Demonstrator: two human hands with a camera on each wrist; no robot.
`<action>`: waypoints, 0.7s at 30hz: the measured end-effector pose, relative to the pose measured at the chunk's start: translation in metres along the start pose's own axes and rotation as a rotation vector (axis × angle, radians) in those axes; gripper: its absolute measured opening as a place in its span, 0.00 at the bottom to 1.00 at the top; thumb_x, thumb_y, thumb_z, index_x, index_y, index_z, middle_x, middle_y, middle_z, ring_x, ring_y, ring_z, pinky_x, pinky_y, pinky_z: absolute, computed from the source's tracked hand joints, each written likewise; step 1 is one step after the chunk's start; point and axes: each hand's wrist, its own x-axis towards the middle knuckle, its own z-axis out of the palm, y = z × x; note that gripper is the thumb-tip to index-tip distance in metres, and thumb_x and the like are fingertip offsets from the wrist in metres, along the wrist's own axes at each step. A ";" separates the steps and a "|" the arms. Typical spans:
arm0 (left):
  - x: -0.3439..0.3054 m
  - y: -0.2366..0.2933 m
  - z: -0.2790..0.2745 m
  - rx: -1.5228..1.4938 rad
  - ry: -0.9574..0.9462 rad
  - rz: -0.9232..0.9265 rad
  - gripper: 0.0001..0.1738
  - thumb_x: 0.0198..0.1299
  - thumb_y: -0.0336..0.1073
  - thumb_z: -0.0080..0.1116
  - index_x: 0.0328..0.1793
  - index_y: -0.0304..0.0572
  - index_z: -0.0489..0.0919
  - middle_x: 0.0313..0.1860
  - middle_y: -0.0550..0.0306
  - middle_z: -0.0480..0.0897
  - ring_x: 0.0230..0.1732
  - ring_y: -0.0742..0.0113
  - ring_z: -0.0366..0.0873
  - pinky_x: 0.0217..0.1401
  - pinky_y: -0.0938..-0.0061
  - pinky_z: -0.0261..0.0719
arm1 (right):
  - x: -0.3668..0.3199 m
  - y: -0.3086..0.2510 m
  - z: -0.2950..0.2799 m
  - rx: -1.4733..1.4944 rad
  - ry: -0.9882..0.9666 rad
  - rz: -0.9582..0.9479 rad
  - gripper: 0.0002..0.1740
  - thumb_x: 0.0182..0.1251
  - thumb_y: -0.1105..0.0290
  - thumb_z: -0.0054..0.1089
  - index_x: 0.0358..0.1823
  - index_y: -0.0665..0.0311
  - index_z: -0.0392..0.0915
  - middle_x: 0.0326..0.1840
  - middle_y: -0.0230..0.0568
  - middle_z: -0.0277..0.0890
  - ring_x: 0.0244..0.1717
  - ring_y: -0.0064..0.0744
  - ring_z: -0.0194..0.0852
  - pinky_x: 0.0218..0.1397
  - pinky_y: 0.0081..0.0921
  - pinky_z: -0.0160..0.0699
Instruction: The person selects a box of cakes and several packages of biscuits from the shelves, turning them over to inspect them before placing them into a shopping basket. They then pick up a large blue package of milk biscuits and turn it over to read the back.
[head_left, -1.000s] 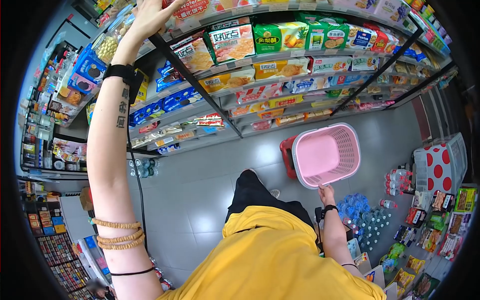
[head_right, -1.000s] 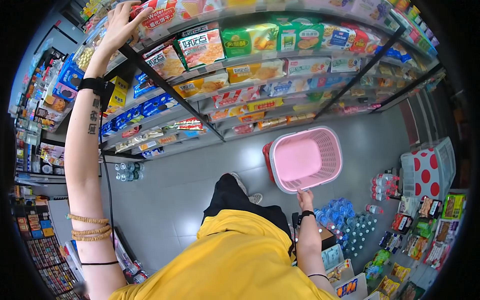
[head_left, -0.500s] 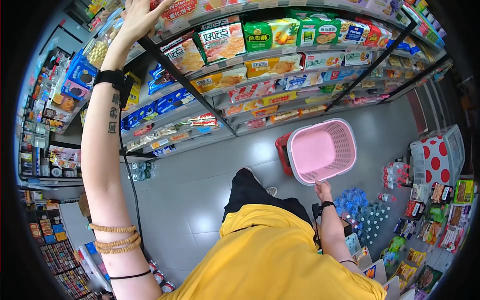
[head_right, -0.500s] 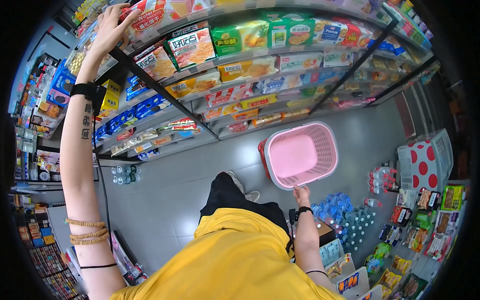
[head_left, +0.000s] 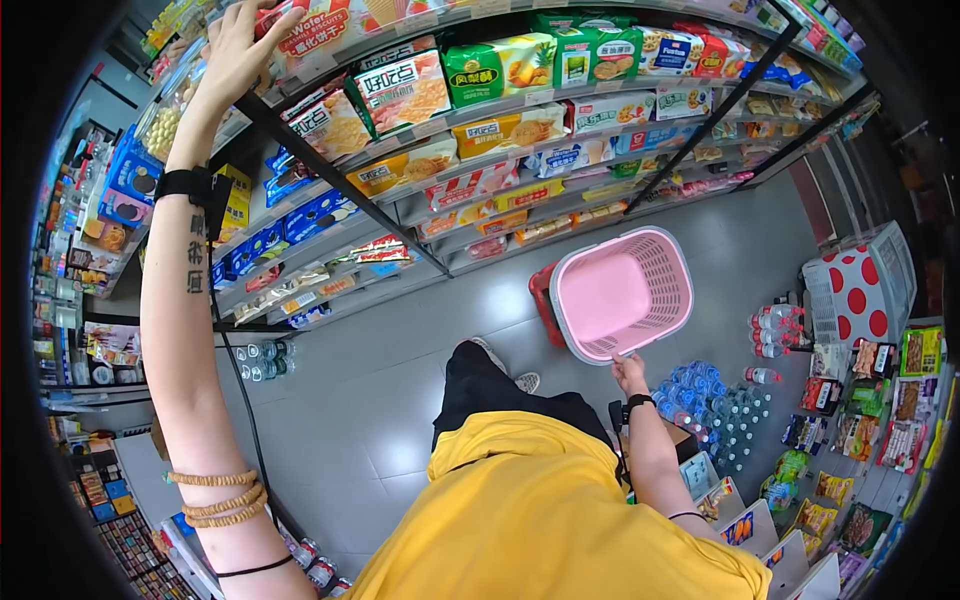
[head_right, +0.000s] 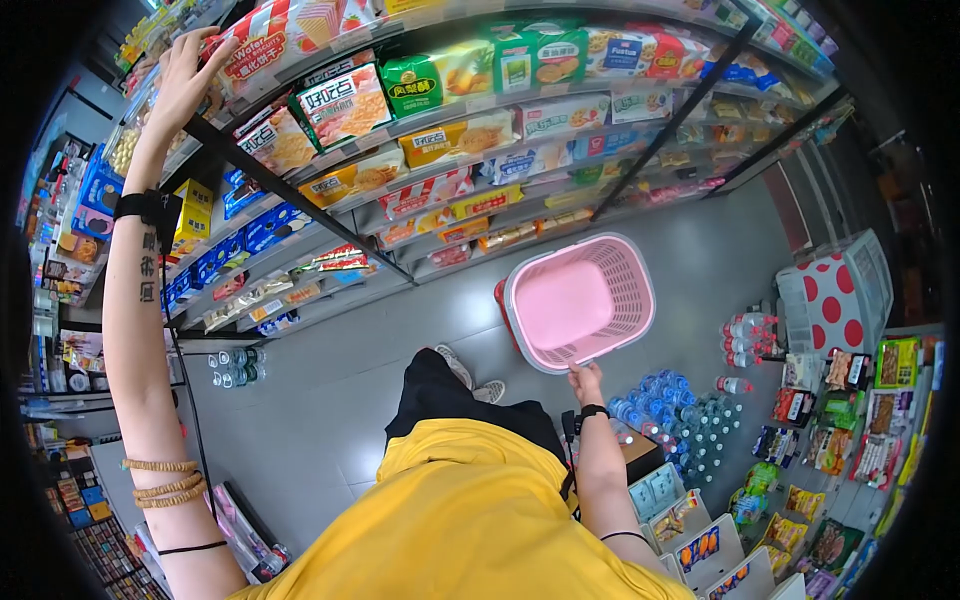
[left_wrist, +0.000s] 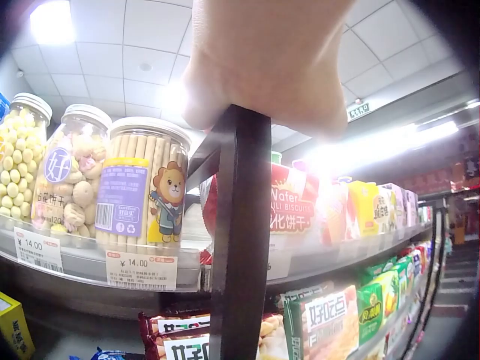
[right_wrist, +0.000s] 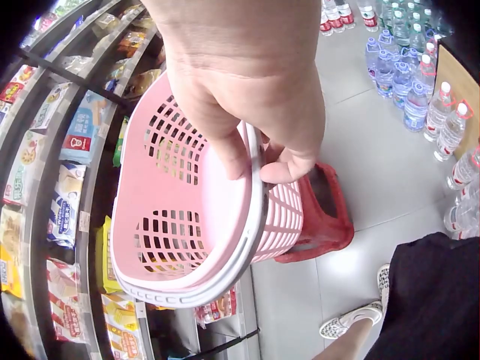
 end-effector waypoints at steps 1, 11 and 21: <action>0.000 0.000 -0.001 -0.001 -0.008 -0.008 0.41 0.71 0.72 0.53 0.76 0.51 0.76 0.74 0.46 0.73 0.77 0.42 0.64 0.81 0.50 0.57 | 0.000 0.000 -0.001 -0.006 -0.003 -0.003 0.55 0.64 0.83 0.73 0.83 0.62 0.42 0.40 0.41 0.81 0.22 0.28 0.79 0.24 0.25 0.84; -0.001 0.007 -0.003 -0.018 -0.008 -0.018 0.41 0.71 0.72 0.53 0.76 0.50 0.76 0.76 0.46 0.72 0.78 0.42 0.63 0.81 0.49 0.56 | -0.016 -0.006 0.005 -0.045 0.001 0.001 0.55 0.64 0.82 0.74 0.85 0.64 0.44 0.44 0.36 0.81 0.31 0.23 0.80 0.33 0.21 0.86; 0.000 0.007 -0.006 0.026 0.009 -0.016 0.39 0.71 0.70 0.53 0.75 0.51 0.77 0.74 0.45 0.73 0.74 0.42 0.66 0.79 0.52 0.60 | -0.006 0.001 -0.006 -0.149 -0.064 -0.068 0.56 0.62 0.72 0.80 0.84 0.68 0.47 0.42 0.42 0.84 0.32 0.27 0.84 0.30 0.22 0.83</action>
